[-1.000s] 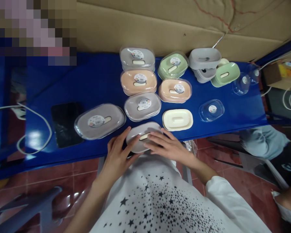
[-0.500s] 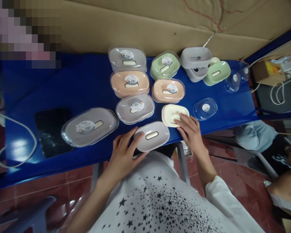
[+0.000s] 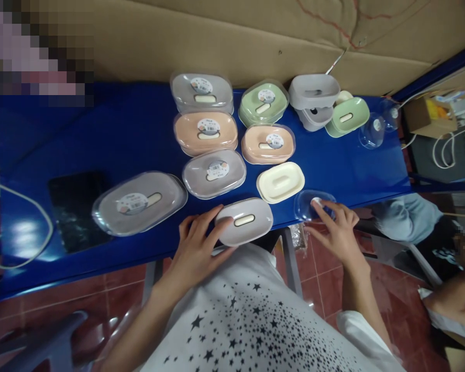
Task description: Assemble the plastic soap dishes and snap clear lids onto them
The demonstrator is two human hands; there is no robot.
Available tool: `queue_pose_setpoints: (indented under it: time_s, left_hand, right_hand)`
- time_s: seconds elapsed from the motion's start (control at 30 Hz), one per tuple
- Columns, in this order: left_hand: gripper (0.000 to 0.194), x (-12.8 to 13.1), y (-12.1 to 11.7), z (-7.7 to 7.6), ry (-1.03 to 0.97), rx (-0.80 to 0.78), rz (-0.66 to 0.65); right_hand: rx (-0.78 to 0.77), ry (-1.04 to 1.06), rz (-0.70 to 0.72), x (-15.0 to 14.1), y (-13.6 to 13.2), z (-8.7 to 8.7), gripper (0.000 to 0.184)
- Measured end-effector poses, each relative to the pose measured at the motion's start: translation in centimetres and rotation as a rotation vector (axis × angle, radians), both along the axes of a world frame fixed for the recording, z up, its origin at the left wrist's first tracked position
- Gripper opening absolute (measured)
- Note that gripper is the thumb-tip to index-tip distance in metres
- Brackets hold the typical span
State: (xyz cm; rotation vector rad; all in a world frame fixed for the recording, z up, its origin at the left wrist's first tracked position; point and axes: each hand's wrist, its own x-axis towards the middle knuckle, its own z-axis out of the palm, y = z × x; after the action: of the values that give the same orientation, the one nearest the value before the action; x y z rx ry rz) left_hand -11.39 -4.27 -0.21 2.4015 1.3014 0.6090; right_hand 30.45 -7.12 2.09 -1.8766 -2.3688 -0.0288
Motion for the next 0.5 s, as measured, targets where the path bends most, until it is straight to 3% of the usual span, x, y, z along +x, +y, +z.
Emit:
queue_pose_setpoints:
  time_s: [0.13, 0.23, 0.4, 0.5]
  left_hand:
    - [0.059, 0.4, 0.7, 0.1, -0.023, -0.031, -0.009]
    - [0.076, 0.5, 0.8, -0.2, -0.059, -0.079, -0.013]
    - [0.093, 0.4, 0.7, -1.1, -0.167, -0.102, 0.017]
    - [0.092, 0.1, 0.7, -1.3, -0.206, -0.093, 0.052]
  right_hand:
    - [0.085, 0.249, 0.169, -3.5, -0.5, -0.5, 0.070]
    - [0.122, 0.463, 0.282, -7.6, 0.5, -0.9, 0.069]
    - [0.108, 0.301, 0.480, -14.6, 2.6, -0.7, 0.055]
    - [0.140, 0.234, 0.519, -16.4, 3.5, -0.6, 0.043]
